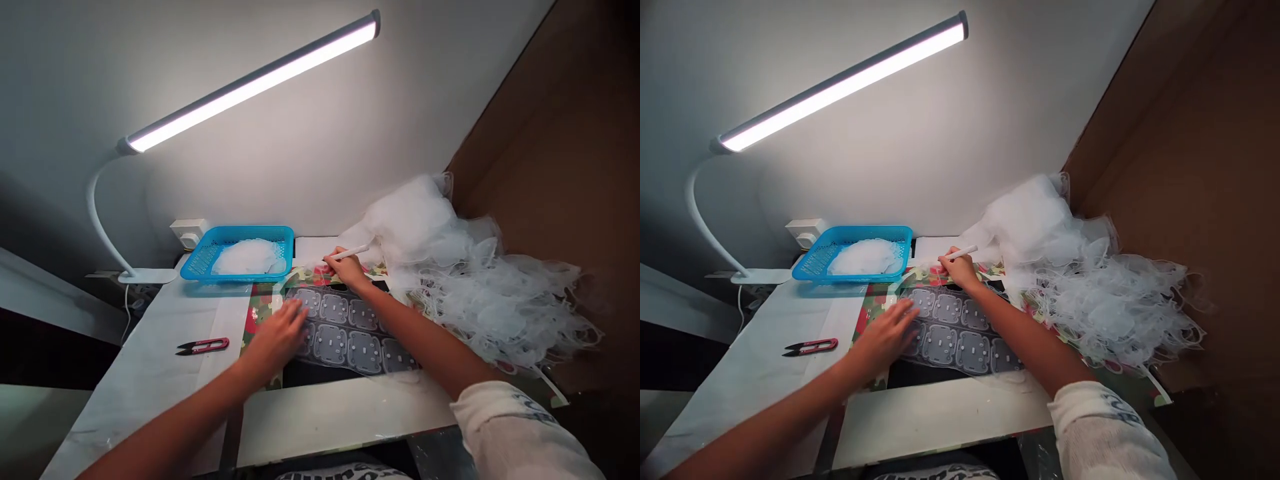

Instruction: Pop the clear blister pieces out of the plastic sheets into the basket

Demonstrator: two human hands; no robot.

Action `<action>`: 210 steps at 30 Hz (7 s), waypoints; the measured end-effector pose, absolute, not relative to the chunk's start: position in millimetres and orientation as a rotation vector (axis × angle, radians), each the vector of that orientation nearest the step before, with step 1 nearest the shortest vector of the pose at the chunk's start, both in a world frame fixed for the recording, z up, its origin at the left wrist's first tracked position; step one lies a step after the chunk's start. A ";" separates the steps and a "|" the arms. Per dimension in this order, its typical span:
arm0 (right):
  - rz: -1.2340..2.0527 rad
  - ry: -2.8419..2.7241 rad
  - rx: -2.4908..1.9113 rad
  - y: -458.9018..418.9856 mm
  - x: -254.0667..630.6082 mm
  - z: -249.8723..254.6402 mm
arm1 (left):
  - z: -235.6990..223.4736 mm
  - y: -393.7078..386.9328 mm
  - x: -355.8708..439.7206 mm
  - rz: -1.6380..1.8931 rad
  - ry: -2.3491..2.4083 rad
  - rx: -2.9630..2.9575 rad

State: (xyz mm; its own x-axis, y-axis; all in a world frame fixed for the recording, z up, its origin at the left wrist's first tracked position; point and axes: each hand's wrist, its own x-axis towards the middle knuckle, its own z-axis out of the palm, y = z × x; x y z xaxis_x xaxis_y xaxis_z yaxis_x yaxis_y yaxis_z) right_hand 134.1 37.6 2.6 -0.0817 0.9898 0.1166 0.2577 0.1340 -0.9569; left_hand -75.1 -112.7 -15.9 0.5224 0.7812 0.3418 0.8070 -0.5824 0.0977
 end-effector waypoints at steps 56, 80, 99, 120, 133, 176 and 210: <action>1.234 -1.854 -1.000 -70.0 140.4 34.5 | 2.9 -65.5 -56.8 -1.676 -2.620 -3.079; 1.342 -1.782 -1.212 -9.4 132.0 9.7 | -18.0 -78.5 -41.8 -1.723 -2.163 -2.603; 1.272 -1.714 -1.172 -40.0 176.0 -3.5 | -16.9 -82.3 -52.7 -2.638 -2.190 -2.457; 1.082 -1.999 -1.051 -75.8 183.1 -9.1 | 19.3 -114.0 -39.4 -2.591 -1.984 -2.747; 0.949 -2.186 -0.956 -79.9 176.8 -5.9 | -36.1 -146.9 -49.3 -0.495 -1.513 -2.774; 1.370 -1.652 -1.089 -55.7 190.1 26.4 | -8.4 -68.8 -6.9 -1.377 -2.491 -3.147; 1.664 -1.386 -0.961 -74.3 187.4 11.2 | -4.5 -92.7 -22.7 -2.226 -2.541 -2.712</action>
State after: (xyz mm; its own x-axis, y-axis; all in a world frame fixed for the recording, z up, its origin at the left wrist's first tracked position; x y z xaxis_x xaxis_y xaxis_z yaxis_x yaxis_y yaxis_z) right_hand 187.4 -74.3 11.2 -0.4338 0.8974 -0.0804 -0.0831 -0.1287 -0.9882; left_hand -22.7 -92.7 -4.5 0.1663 0.9806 -0.1033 0.0263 0.1004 0.9946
